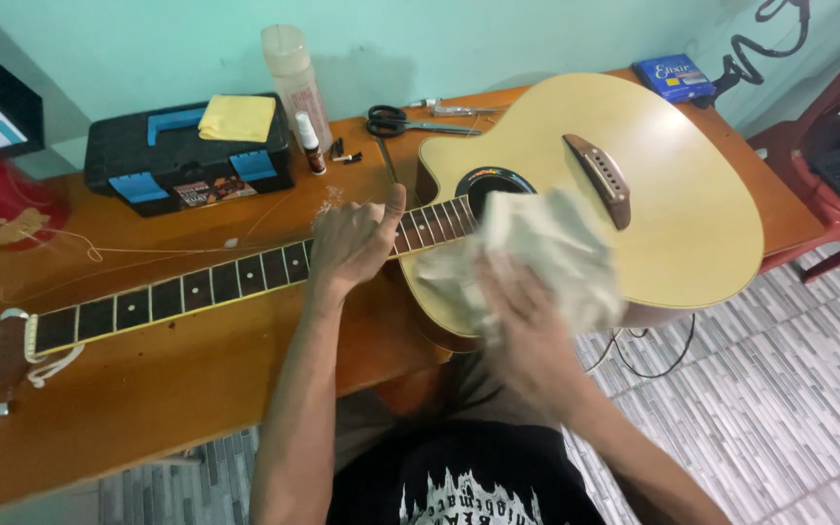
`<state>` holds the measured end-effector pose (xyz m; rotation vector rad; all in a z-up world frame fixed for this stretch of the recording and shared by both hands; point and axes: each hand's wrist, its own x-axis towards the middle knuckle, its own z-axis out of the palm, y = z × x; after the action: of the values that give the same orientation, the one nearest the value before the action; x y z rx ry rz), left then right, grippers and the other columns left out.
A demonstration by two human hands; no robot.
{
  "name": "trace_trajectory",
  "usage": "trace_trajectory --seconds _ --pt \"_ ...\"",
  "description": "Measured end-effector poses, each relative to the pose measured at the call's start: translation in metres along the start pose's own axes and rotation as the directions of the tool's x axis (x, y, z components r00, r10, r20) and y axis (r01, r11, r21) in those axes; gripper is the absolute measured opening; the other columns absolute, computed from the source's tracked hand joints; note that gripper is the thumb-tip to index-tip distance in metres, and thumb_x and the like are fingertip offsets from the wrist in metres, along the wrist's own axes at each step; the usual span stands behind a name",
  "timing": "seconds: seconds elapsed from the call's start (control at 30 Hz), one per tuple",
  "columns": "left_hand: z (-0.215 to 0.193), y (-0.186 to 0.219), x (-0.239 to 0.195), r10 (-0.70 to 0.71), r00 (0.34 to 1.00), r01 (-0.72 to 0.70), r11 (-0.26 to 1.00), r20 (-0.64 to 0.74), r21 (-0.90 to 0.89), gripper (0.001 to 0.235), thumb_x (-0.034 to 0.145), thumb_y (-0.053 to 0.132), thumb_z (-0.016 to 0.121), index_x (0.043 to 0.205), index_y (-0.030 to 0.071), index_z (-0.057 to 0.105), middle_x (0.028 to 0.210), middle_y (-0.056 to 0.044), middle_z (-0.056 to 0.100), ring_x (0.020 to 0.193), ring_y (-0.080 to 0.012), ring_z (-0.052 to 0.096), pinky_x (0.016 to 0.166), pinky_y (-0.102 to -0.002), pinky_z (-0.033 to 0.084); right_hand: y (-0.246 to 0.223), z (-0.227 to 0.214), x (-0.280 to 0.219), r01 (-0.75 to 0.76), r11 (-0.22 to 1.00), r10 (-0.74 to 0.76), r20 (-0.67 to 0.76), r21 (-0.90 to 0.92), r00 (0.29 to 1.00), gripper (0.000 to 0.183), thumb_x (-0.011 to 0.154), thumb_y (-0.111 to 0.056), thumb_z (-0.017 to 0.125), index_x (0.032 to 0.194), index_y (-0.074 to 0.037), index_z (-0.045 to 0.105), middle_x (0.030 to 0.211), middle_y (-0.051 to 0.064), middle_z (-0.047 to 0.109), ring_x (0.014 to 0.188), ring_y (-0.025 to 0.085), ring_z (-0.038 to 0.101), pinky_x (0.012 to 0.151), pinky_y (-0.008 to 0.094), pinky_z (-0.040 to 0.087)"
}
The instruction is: The person cleans an acoustic guitar placed on a wooden table. They first use a small tool to adjust the bridge area, then spray a liquid onto the guitar's body and wipe it thoroughly with a cloth. The person also wipes the fretboard and neck of the guitar.
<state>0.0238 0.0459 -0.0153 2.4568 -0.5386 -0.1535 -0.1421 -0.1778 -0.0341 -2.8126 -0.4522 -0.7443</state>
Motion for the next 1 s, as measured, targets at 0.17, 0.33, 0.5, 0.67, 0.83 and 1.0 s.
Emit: trace_trajectory --seconds 0.17,0.33,0.5,0.67,0.83,1.0 --pt "-0.009 0.012 -0.008 0.083 0.996 -0.079 0.993 -0.040 0.092 0.105 0.100 0.076 -0.006 0.068 0.004 0.063 0.058 -0.020 0.062 0.076 -0.0456 0.072 0.088 -0.055 0.052 -0.030 -0.010 0.031 0.322 0.908 -0.326 -0.031 0.266 0.945 0.047 0.096 -0.032 0.053 0.137 -0.010 0.065 0.155 0.009 0.053 0.146 0.041 0.044 0.112 0.052 0.041" --pt "0.002 -0.001 0.002 0.069 0.998 -0.069 0.996 0.010 0.063 0.113 0.098 0.075 -0.010 0.074 -0.002 0.068 0.063 -0.028 0.063 0.084 -0.0516 0.070 0.091 -0.060 0.048 0.040 -0.035 0.011 0.215 0.959 -0.247 0.172 0.183 0.954 0.035 0.090 -0.028 0.056 0.114 -0.008 0.071 0.154 0.004 0.054 0.137 0.040 0.050 0.102 0.053 0.048" --pt "0.004 -0.003 0.002 0.030 0.999 -0.032 0.998 0.026 0.046 0.113 0.098 0.076 -0.011 0.073 0.000 0.068 0.061 -0.026 0.064 0.087 -0.0492 0.071 0.094 -0.058 0.047 0.136 -0.067 -0.030 0.011 0.988 0.031 0.271 -0.153 0.962 0.047 0.078 -0.022 0.056 0.121 -0.024 0.075 0.167 -0.013 0.038 0.147 0.033 0.043 0.117 0.048 0.043" --pt "-0.003 0.013 -0.007 0.076 0.993 -0.073 0.997 -0.089 0.031 0.073 0.091 0.076 -0.002 0.051 0.022 0.026 0.044 0.008 0.028 0.040 -0.0086 0.030 0.054 -0.029 0.037 0.190 -0.101 -0.044 -0.546 0.837 0.501 0.458 -0.040 0.734 0.081 0.097 -0.059 0.006 0.162 -0.012 0.003 0.171 0.013 0.008 0.160 0.021 0.007 0.128 0.035 0.002" --pt "0.000 0.006 -0.002 0.060 0.996 -0.055 0.996 -0.059 0.075 0.089 0.095 0.075 -0.006 0.060 0.013 0.047 0.052 -0.008 0.045 0.061 -0.0276 0.050 0.070 -0.043 0.041 0.162 -0.057 -0.043 -0.066 0.957 0.159 0.321 -0.284 0.934 0.033 0.090 -0.025 0.031 0.116 -0.009 0.042 0.164 0.017 0.025 0.154 0.041 0.019 0.120 0.057 0.018" --pt "0.002 0.004 0.001 0.029 0.999 -0.030 0.996 0.013 0.086 0.111 0.097 0.078 -0.013 0.070 0.003 0.065 0.060 -0.024 0.062 0.083 -0.0468 0.072 0.091 -0.056 0.048 0.039 -0.027 -0.002 0.335 0.942 -0.336 -0.019 -0.030 0.942 0.033 0.090 -0.012 0.044 0.074 -0.004 0.072 0.158 0.023 0.047 0.143 0.056 0.041 0.111 0.064 0.035"
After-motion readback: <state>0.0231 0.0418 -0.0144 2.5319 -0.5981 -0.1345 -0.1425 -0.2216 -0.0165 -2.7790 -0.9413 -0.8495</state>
